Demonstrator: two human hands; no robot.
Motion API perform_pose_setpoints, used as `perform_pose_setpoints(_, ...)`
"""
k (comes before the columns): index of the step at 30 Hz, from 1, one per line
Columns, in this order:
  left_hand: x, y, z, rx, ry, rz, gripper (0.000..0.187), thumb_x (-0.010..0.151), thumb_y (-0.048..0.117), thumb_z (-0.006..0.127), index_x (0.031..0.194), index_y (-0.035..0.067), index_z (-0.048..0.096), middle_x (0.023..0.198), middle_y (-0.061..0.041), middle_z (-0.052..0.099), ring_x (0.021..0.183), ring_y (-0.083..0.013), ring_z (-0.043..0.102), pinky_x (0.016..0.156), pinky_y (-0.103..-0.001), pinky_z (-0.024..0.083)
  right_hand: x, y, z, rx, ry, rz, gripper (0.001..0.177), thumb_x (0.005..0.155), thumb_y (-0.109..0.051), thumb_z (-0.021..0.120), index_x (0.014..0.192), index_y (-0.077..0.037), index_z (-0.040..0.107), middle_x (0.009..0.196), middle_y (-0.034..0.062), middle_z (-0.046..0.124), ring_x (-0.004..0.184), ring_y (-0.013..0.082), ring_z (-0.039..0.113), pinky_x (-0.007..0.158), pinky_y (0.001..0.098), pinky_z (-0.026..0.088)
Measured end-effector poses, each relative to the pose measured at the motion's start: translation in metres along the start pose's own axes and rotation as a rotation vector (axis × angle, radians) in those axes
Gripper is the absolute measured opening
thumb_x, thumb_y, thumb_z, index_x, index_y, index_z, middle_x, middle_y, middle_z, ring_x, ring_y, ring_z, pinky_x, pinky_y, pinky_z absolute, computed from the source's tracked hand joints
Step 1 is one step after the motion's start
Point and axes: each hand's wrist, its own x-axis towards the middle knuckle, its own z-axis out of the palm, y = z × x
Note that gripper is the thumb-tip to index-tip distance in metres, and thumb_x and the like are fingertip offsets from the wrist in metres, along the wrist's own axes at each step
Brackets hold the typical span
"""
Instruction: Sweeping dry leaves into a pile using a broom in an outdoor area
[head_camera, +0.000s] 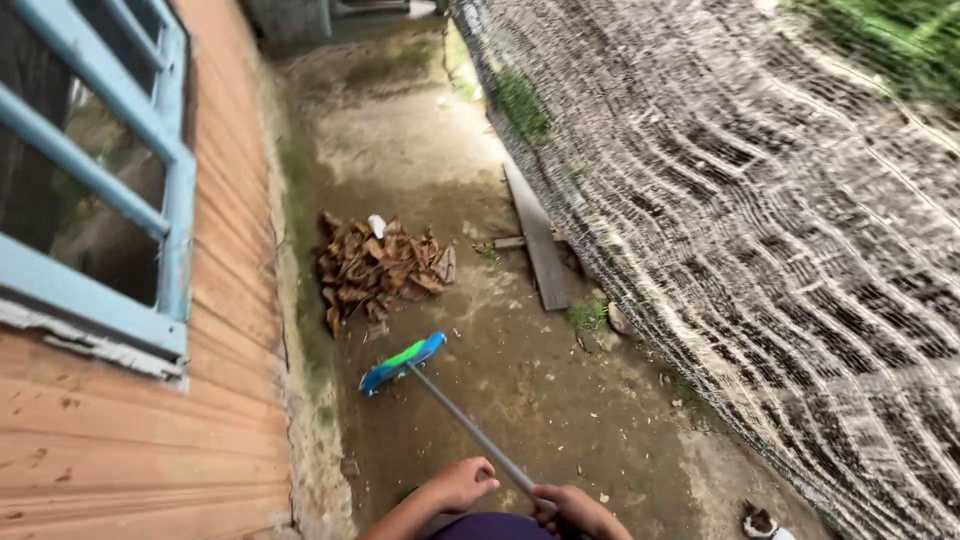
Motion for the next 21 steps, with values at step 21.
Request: perform_pose_setpoints(21, 0.052, 0.101, 0.136, -0.674, -0.356, -0.433, 0.035, 0.089, 0.033, 0.079, 0.099, 0.0, 0.077, 0.086, -0.014, 0.076, 0.073, -0.022, 0.07, 0.072, -0.033, 0.059, -0.052, 0.068, -0.093, -0.573, 0.131, -0.408, 0.019, 0.081, -0.031, 0.063, 0.082, -0.015, 0.073, 0.071, -0.002, 0.065, 0.064, 0.011, 0.054, 0.06, 0.032, 0.044)
